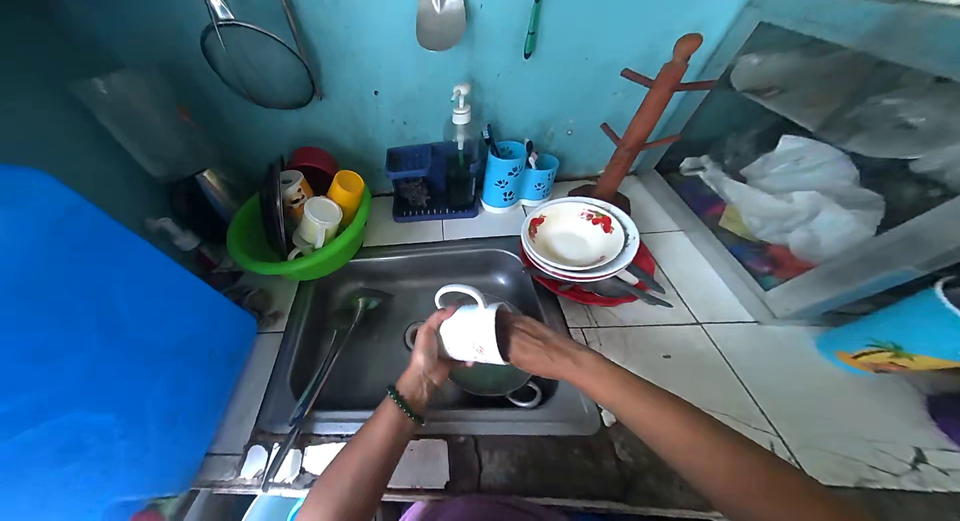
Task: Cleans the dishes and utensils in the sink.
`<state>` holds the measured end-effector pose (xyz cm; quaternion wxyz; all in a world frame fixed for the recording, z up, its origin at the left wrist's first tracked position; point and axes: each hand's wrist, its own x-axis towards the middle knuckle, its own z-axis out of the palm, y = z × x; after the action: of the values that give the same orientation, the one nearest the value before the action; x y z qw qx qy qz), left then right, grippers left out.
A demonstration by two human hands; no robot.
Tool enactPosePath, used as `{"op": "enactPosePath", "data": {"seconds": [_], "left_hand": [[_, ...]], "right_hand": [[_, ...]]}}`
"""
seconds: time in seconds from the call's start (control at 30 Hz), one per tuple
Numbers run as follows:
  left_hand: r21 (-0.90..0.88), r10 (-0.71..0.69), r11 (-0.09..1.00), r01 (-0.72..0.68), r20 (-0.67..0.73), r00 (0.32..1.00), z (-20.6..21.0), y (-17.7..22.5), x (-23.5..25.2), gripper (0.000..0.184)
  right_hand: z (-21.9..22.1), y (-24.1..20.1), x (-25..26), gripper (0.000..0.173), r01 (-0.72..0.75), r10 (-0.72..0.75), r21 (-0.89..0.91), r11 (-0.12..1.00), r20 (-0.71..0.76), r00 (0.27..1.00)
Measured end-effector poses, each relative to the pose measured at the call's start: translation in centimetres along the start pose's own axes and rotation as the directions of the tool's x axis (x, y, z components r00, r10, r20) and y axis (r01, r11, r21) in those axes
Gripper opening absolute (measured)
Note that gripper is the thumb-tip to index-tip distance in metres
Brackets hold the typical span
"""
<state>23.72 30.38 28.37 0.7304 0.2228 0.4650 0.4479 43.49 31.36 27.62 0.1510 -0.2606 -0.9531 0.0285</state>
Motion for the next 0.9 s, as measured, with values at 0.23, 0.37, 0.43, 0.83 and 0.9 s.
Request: {"op": "enactPosePath", "data": {"seconds": [0.23,0.37,0.43,0.83,0.9], "left_hand": [[0.171,0.272,0.946,-0.274,0.035,0.962,-0.2,-0.1,2.9,0.045],[0.147,-0.038,0.989,0.019,0.123,0.992,-1.6,2.4,3.7,0.069],[0.277,-0.155,0.955,0.105,0.168,0.973,-1.8,3.2,4.4,0.061],[0.090,0.299,0.947,-0.310,0.118,0.947,-0.1,1.3,5.9,0.034],[0.121,0.189,0.972,-0.203,0.118,0.975,-0.1,2.1,5.4,0.035]], "right_hand": [[0.8,-4.3,3.8,0.053,-0.312,0.804,0.947,-0.075,0.243,0.543],[2.5,-2.7,2.1,0.023,-0.449,0.589,0.678,0.582,0.029,0.807],[4.3,-1.2,1.3,0.017,-0.188,0.228,0.180,0.966,-0.232,0.946],[2.0,-3.9,5.4,0.039,-0.485,0.804,0.851,0.199,0.141,0.577],[2.9,-2.9,4.0,0.029,-0.491,0.582,0.481,0.726,-0.050,0.812]]}}
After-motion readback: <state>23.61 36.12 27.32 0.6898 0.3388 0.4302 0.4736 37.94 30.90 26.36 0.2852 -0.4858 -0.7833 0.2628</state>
